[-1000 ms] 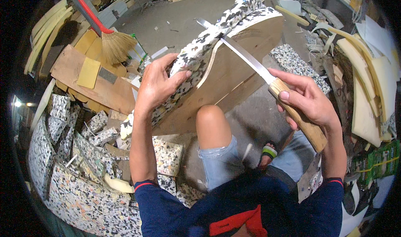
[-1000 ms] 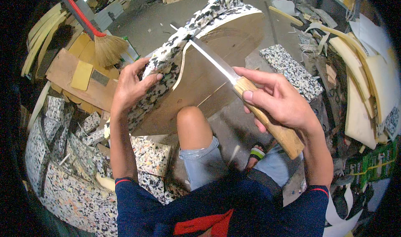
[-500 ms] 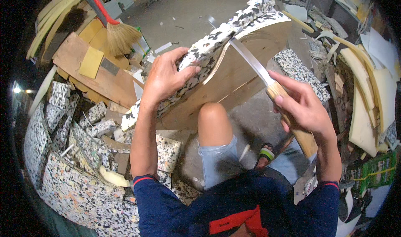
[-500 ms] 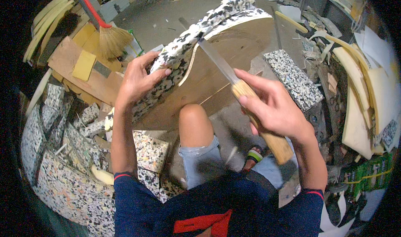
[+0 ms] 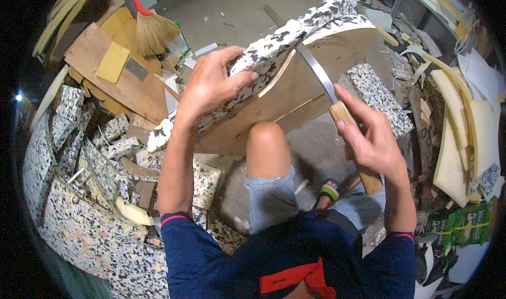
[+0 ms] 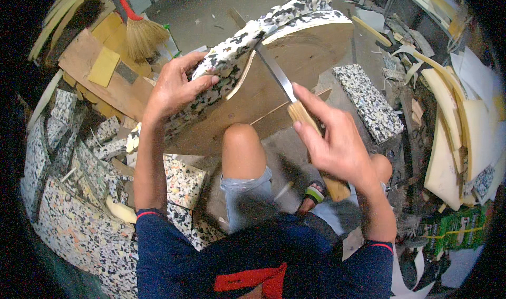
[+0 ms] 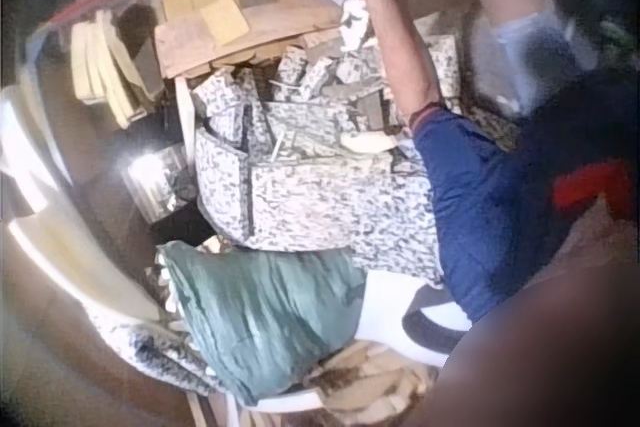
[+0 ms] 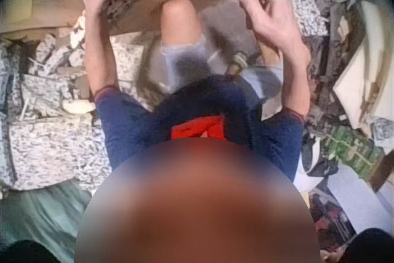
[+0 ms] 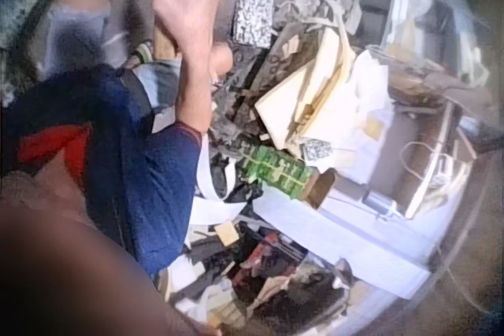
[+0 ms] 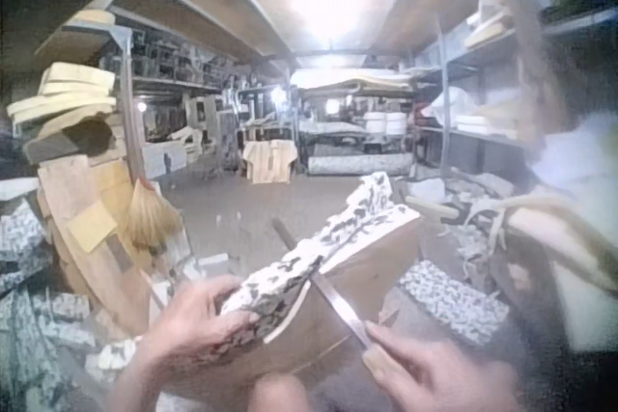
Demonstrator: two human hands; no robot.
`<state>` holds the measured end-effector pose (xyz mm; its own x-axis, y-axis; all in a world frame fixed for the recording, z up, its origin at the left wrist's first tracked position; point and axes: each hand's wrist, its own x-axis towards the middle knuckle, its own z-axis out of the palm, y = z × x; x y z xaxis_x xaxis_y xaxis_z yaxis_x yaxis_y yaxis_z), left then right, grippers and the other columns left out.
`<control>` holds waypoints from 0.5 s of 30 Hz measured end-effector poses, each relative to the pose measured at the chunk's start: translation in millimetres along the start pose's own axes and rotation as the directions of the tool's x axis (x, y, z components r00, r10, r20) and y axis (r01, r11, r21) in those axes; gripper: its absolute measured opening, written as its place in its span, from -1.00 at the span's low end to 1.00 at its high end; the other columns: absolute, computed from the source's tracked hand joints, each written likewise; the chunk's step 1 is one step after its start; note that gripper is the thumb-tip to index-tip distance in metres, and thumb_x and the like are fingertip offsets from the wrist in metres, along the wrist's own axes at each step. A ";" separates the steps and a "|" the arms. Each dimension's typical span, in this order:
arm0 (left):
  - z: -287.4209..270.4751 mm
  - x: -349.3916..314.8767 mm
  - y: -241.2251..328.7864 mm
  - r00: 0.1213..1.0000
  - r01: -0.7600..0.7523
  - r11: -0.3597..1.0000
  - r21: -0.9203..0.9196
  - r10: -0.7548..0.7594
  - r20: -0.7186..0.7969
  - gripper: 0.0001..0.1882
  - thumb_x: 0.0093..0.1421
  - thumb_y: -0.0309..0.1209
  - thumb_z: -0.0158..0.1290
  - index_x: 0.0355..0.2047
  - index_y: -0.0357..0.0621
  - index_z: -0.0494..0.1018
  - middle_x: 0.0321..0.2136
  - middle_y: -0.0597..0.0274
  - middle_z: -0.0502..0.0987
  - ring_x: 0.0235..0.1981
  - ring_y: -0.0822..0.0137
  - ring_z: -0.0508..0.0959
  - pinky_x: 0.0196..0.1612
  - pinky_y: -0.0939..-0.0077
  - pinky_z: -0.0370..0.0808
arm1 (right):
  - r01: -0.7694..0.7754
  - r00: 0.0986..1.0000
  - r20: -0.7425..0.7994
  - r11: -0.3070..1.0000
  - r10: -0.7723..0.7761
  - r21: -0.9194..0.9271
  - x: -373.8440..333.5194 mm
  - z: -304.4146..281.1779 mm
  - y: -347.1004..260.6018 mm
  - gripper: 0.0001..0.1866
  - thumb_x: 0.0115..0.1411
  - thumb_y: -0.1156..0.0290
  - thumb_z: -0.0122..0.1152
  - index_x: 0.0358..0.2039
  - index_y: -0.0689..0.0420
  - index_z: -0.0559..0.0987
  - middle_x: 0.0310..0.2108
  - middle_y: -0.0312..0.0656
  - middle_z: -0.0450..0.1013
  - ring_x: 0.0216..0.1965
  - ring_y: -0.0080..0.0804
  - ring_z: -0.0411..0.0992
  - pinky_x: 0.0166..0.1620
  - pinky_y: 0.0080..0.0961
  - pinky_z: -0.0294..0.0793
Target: The person assembles a wooden object by attaching a speckled material, smoothing it, cutting excess with a saw, and spraying a finish. The person handles the wooden object, speckled material, saw, and spray can.
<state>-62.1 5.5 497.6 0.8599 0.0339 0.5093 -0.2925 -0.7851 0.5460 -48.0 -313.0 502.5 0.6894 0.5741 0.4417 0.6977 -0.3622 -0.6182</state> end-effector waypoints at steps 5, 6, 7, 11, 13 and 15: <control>0.5 -0.3 -0.8 1.000 0.014 0.999 0.030 -0.014 0.009 -0.50 0.02 -0.19 0.28 -0.10 -0.28 0.60 -0.44 -0.09 0.62 -0.39 0.08 0.61 -0.25 0.23 0.48 | -0.070 0.997 0.019 0.996 0.071 -0.062 -14.4 1.0 -8.0 -0.39 0.16 0.52 0.18 0.27 0.23 0.41 0.03 0.22 0.51 -0.18 0.06 0.61 -0.14 -0.29 0.53; 0.0 -0.7 -0.2 1.000 0.001 0.999 0.054 -0.001 -0.005 -0.50 0.02 -0.19 0.28 -0.10 -0.28 0.60 -0.44 -0.09 0.61 -0.39 0.08 0.60 -0.26 0.23 0.48 | -0.015 1.000 0.004 0.998 0.015 -0.054 -9.1 3.6 -4.8 -0.40 0.16 0.52 0.18 0.27 0.23 0.41 0.02 0.22 0.50 -0.12 0.13 0.59 -0.11 -0.25 0.53; 0.2 -0.4 0.3 1.000 0.008 0.999 0.042 -0.009 0.002 -0.50 0.02 -0.19 0.28 -0.09 -0.28 0.60 -0.45 -0.08 0.61 -0.41 0.10 0.59 -0.26 0.23 0.48 | -0.017 1.000 0.000 0.999 0.017 -0.051 -3.9 6.1 -1.7 -0.41 0.17 0.53 0.18 0.26 0.23 0.42 0.01 0.22 0.51 -0.13 0.15 0.58 -0.11 -0.25 0.53; -0.6 2.0 -2.0 1.000 -0.003 1.000 0.021 0.003 0.011 -0.50 0.03 -0.19 0.29 -0.10 -0.30 0.59 -0.48 -0.06 0.60 -0.45 0.13 0.57 -0.29 0.25 0.46 | 0.015 1.000 -0.006 0.998 -0.015 -0.063 8.6 15.0 8.2 -0.42 0.17 0.54 0.18 0.25 0.25 0.42 0.00 0.23 0.51 -0.08 0.20 0.54 -0.04 -0.24 0.52; -0.2 3.9 -6.2 0.999 0.010 1.000 0.003 -0.010 0.031 -0.50 0.03 -0.20 0.29 -0.10 -0.32 0.59 -0.48 -0.05 0.60 -0.46 0.15 0.56 -0.30 0.27 0.46 | 0.032 0.999 -0.006 0.996 -0.033 -0.080 0.8 15.8 6.4 -0.41 0.17 0.55 0.18 0.25 0.25 0.41 -0.01 0.25 0.51 -0.08 0.21 0.53 -0.04 -0.23 0.52; 0.8 5.3 -10.9 0.998 0.022 0.999 -0.031 -0.020 0.058 -0.51 0.04 -0.21 0.29 -0.11 -0.33 0.58 -0.48 -0.03 0.61 -0.48 0.18 0.56 -0.31 0.30 0.47 | 0.059 0.998 -0.021 0.994 -0.062 -0.089 -17.1 15.1 -0.5 -0.40 0.16 0.57 0.19 0.26 0.25 0.41 -0.02 0.27 0.51 -0.08 0.23 0.54 -0.05 -0.22 0.53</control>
<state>-54.1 13.7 493.8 0.8884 0.0142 0.4589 -0.2862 -0.7645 0.5776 -63.1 -311.5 485.5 0.6491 0.5796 0.4927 0.7520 -0.3911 -0.5306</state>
